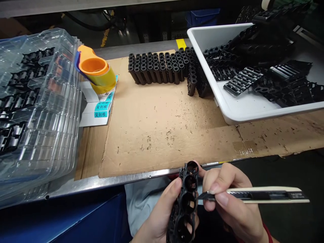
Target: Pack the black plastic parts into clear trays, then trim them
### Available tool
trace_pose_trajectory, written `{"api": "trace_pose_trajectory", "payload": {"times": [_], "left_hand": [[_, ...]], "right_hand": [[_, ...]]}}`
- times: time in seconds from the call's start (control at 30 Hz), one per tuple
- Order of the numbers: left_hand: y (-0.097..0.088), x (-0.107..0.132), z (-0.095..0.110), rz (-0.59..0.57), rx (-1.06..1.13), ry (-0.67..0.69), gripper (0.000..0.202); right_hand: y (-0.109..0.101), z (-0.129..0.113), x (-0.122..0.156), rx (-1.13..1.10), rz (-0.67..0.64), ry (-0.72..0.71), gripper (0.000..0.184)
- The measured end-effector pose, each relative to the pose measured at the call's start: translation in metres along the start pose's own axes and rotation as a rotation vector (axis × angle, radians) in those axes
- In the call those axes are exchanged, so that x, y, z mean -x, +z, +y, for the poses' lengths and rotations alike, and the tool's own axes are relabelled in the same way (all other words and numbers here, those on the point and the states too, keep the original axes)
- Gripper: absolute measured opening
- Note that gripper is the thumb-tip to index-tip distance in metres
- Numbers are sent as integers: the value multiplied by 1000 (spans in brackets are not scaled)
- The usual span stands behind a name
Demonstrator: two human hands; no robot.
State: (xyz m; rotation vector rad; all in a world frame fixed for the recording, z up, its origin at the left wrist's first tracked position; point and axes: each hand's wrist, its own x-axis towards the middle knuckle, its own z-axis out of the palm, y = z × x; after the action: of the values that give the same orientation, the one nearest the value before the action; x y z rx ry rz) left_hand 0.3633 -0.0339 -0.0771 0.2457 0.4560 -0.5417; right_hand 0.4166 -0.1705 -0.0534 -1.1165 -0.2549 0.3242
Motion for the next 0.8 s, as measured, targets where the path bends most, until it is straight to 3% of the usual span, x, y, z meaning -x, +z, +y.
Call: {"api": "trace_pose_trajectory", "payload": {"times": [0.2, 0.33, 0.47, 0.8], "left_hand": [[-13, -1, -5, 1, 6, 7, 46], [-29, 1, -12, -25, -15, -22, 62], [-41, 1, -16, -22, -41, -17, 63], [-36, 3, -12, -39, -64, 1, 63]], "right_hand": [[2, -3, 2, -4, -41, -33, 8], [0, -6, 2, -28, 44, -13, 8], [2, -9, 1, 52, 79, -57, 9], [9, -19, -4, 284, 61, -181, 15]]}}
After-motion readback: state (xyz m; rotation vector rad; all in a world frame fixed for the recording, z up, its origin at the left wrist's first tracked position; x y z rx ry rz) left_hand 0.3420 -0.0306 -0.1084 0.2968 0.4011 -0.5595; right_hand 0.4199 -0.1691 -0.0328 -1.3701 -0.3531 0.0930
